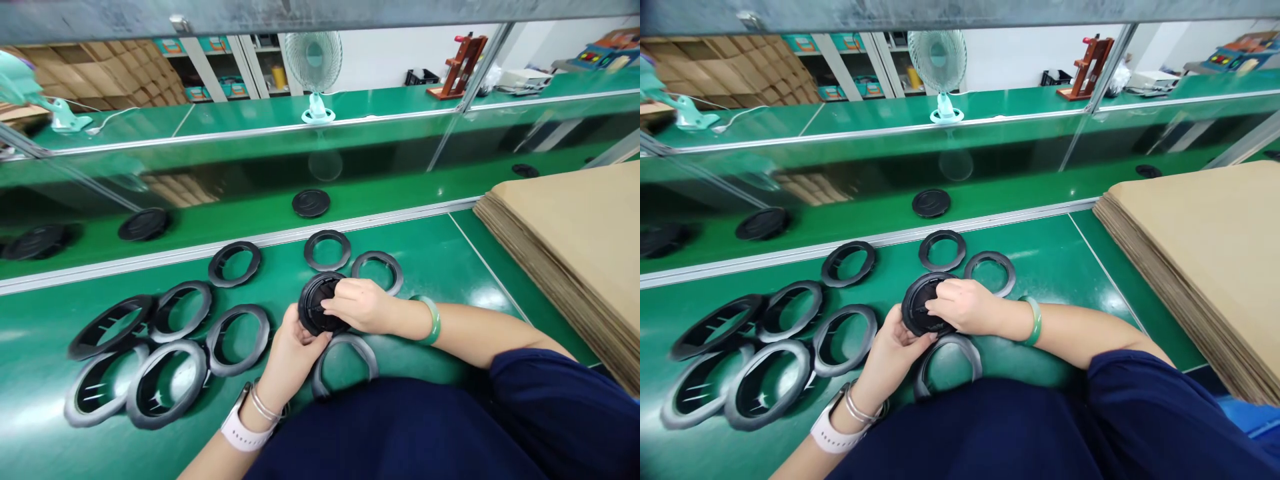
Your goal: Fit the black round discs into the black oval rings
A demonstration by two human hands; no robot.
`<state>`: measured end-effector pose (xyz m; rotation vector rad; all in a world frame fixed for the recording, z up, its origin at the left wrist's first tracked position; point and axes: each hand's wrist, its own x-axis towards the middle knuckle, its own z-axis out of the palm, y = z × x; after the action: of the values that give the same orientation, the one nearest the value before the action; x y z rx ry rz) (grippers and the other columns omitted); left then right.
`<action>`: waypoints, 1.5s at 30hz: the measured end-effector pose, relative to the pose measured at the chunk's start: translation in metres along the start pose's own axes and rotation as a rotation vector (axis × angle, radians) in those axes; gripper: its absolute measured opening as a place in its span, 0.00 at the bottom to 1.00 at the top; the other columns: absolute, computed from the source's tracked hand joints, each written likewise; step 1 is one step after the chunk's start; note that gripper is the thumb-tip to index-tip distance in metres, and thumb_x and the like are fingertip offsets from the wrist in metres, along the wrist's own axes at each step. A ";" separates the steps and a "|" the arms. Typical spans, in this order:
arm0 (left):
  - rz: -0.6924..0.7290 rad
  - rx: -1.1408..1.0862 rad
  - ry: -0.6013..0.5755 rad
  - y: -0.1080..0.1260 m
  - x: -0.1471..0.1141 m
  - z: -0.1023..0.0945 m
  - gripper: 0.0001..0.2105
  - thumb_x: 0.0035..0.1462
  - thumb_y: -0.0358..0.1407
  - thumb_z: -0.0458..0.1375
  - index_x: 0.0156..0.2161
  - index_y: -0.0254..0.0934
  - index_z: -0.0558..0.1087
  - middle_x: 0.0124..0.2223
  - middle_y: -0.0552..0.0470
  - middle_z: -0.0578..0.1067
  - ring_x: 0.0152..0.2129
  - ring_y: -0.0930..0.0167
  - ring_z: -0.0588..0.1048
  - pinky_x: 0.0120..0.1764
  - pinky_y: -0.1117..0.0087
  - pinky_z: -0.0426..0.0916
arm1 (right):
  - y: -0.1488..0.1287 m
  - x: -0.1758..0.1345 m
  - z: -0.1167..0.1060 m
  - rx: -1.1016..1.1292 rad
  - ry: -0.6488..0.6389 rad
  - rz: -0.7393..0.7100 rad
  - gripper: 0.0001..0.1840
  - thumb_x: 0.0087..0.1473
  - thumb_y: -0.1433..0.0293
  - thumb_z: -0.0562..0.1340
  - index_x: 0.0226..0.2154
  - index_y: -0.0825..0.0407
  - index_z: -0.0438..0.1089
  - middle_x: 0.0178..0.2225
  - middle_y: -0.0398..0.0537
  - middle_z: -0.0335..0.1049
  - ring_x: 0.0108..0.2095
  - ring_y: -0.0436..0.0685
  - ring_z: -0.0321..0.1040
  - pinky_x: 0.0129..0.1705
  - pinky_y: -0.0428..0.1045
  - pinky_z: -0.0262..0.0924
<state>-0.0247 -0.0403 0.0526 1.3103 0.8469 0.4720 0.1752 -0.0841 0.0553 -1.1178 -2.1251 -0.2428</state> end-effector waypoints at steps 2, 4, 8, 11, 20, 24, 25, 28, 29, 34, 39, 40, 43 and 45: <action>-0.002 0.007 0.005 0.000 -0.001 0.000 0.21 0.50 0.34 0.68 0.47 0.39 0.63 0.41 0.54 0.77 0.38 0.69 0.79 0.41 0.71 0.75 | 0.000 -0.002 0.001 0.017 -0.005 0.035 0.12 0.69 0.70 0.54 0.39 0.58 0.72 0.28 0.48 0.62 0.30 0.54 0.58 0.32 0.49 0.58; -0.006 0.026 0.006 -0.001 -0.001 -0.001 0.22 0.50 0.34 0.68 0.47 0.39 0.63 0.41 0.54 0.77 0.37 0.69 0.79 0.39 0.71 0.75 | 0.000 -0.003 0.002 0.039 -0.009 0.070 0.13 0.68 0.69 0.55 0.39 0.58 0.72 0.29 0.48 0.62 0.31 0.54 0.58 0.32 0.49 0.58; 0.004 0.063 -0.004 -0.001 -0.001 -0.003 0.22 0.51 0.34 0.67 0.47 0.39 0.63 0.41 0.54 0.77 0.36 0.69 0.79 0.39 0.71 0.75 | 0.001 -0.004 0.000 0.084 -0.027 0.100 0.13 0.68 0.68 0.55 0.38 0.58 0.73 0.30 0.48 0.63 0.31 0.54 0.59 0.34 0.48 0.59; 0.014 0.090 -0.006 -0.001 0.000 -0.005 0.22 0.51 0.34 0.67 0.48 0.40 0.63 0.41 0.54 0.77 0.37 0.69 0.79 0.40 0.71 0.75 | -0.003 -0.002 -0.002 0.037 -0.062 0.109 0.14 0.69 0.68 0.54 0.39 0.57 0.72 0.31 0.48 0.63 0.32 0.54 0.60 0.35 0.49 0.60; 0.068 0.259 0.028 -0.003 -0.002 -0.004 0.20 0.52 0.37 0.67 0.46 0.40 0.63 0.37 0.51 0.79 0.34 0.65 0.80 0.36 0.68 0.76 | -0.022 0.001 0.004 -0.218 -0.282 0.212 0.17 0.64 0.74 0.56 0.53 0.64 0.67 0.36 0.56 0.66 0.35 0.60 0.62 0.34 0.53 0.64; 0.033 0.104 0.030 -0.004 -0.001 -0.005 0.22 0.51 0.36 0.68 0.45 0.40 0.62 0.40 0.51 0.78 0.38 0.65 0.80 0.39 0.67 0.76 | -0.016 0.005 -0.005 -0.103 -0.146 0.172 0.16 0.66 0.71 0.55 0.53 0.61 0.68 0.38 0.55 0.67 0.38 0.60 0.62 0.39 0.55 0.64; 0.029 0.030 0.034 -0.004 -0.001 -0.005 0.23 0.50 0.36 0.69 0.46 0.40 0.61 0.42 0.50 0.78 0.39 0.65 0.80 0.41 0.67 0.77 | -0.015 0.006 -0.008 -0.053 -0.054 0.183 0.17 0.67 0.70 0.55 0.55 0.60 0.67 0.41 0.56 0.67 0.41 0.60 0.63 0.42 0.56 0.64; 0.060 -0.099 0.056 -0.006 0.000 -0.005 0.26 0.48 0.36 0.70 0.48 0.40 0.62 0.47 0.47 0.78 0.44 0.63 0.79 0.45 0.64 0.77 | -0.010 0.008 -0.015 0.126 0.171 0.385 0.24 0.67 0.67 0.56 0.62 0.57 0.59 0.51 0.59 0.63 0.51 0.62 0.60 0.54 0.60 0.60; 0.076 -0.109 0.063 -0.008 0.000 -0.005 0.27 0.47 0.36 0.70 0.50 0.41 0.62 0.50 0.46 0.77 0.46 0.62 0.78 0.47 0.62 0.76 | -0.008 0.008 -0.016 0.214 0.183 0.487 0.24 0.67 0.67 0.56 0.62 0.56 0.60 0.51 0.58 0.63 0.52 0.62 0.60 0.55 0.60 0.59; 0.103 -0.067 0.008 -0.019 -0.002 -0.004 0.42 0.46 0.36 0.71 0.62 0.43 0.54 0.63 0.39 0.67 0.57 0.56 0.70 0.55 0.57 0.72 | -0.001 0.006 -0.002 0.583 0.070 0.866 0.08 0.56 0.73 0.65 0.41 0.52 0.70 0.41 0.47 0.68 0.42 0.56 0.65 0.46 0.52 0.61; 0.176 0.034 -0.021 -0.019 -0.007 -0.004 0.35 0.55 0.41 0.66 0.63 0.42 0.54 0.63 0.39 0.66 0.59 0.55 0.68 0.56 0.56 0.70 | -0.005 0.003 0.013 0.651 0.121 0.920 0.10 0.48 0.77 0.66 0.33 0.53 0.66 0.36 0.43 0.65 0.40 0.55 0.63 0.41 0.49 0.59; 0.197 0.079 0.002 -0.017 -0.007 -0.004 0.31 0.58 0.42 0.64 0.62 0.42 0.56 0.62 0.40 0.68 0.59 0.57 0.68 0.57 0.56 0.68 | -0.006 0.003 0.015 0.659 0.137 0.929 0.10 0.47 0.77 0.65 0.33 0.53 0.65 0.36 0.43 0.65 0.40 0.55 0.63 0.41 0.49 0.59; 0.226 0.206 0.099 -0.012 -0.008 -0.004 0.22 0.61 0.44 0.60 0.58 0.41 0.64 0.56 0.43 0.73 0.55 0.59 0.71 0.57 0.57 0.67 | -0.008 0.005 0.012 0.694 0.146 0.963 0.10 0.48 0.76 0.65 0.33 0.52 0.64 0.36 0.43 0.65 0.38 0.54 0.64 0.40 0.49 0.60; 0.227 0.229 0.144 -0.008 -0.007 -0.004 0.19 0.61 0.45 0.59 0.55 0.42 0.67 0.54 0.45 0.75 0.51 0.59 0.73 0.54 0.59 0.69 | -0.009 0.008 0.005 0.803 0.059 0.958 0.13 0.47 0.73 0.67 0.36 0.52 0.65 0.36 0.42 0.67 0.38 0.55 0.66 0.41 0.50 0.61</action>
<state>-0.0335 -0.0452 0.0464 1.6085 0.8948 0.6698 0.1629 -0.0816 0.0583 -1.4012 -1.1968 0.9139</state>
